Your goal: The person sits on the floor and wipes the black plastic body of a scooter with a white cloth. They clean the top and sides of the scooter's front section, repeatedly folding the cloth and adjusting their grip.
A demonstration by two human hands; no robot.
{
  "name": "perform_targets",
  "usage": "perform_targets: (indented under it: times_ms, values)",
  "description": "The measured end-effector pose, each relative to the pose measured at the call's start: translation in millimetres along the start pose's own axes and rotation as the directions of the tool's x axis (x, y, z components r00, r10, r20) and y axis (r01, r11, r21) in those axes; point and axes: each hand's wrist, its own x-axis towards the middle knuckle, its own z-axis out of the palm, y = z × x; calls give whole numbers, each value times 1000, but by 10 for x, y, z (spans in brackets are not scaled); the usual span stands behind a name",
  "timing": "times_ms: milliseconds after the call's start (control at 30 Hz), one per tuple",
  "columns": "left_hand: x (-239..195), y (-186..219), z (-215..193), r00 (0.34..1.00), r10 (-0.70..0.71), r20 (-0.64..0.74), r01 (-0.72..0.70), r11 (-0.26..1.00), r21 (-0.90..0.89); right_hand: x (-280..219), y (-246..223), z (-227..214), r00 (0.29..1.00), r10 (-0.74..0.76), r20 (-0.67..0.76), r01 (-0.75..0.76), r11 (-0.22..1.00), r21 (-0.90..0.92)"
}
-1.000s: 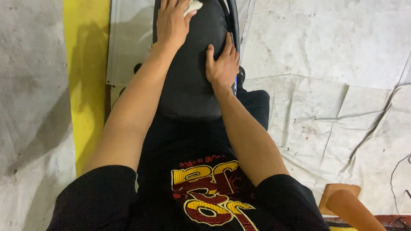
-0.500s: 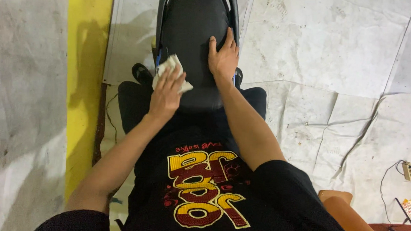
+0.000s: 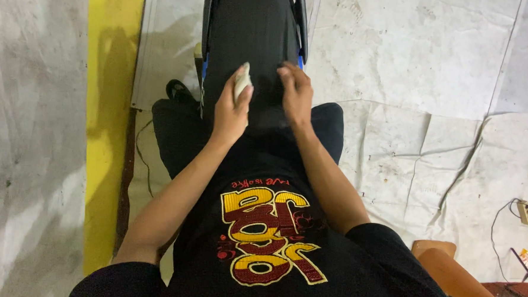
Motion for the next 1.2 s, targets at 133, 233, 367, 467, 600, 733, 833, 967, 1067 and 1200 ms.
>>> perform_targets:
  times_ms: [133,233,367,467,600,733,833,967,1067,1200]
  values:
    - [179,-120,360,935,353,29,-354,934,49,-113,-253,-260,953,22,302,-253,608,753]
    - [231,-52,483,890,452,57,-450,892,-48,-149,-238,-303,883,-63,464,-450,161,878]
    - [472,-298,352,957,259,-132,-283,935,-212,-27,-103,-476,883,112,457,-446,-105,889]
    - [901,-721,95,921,256,-295,-159,935,316,59,348,-230,896,409,170,-249,147,957]
    - [1029,-947,-40,921,232,-312,56,714,698,-8,-20,-172,866,500,-34,-387,711,588]
    - [958,-644,-43,957,25,-288,173,746,643,-34,-130,-14,943,325,64,-331,913,238]
    - [903,-547,-70,952,-42,-304,226,765,603,55,-18,176,992,101,-70,-99,994,38]
    - [890,-607,-28,946,13,-325,197,773,604,259,-22,286,993,81,-81,-87,994,-68]
    - [888,-592,-16,940,48,-338,182,767,615,526,-129,336,988,-105,-111,91,988,-123]
    - [854,-595,-17,946,32,-324,186,764,618,1004,-257,425,953,-273,-130,243,948,-206]
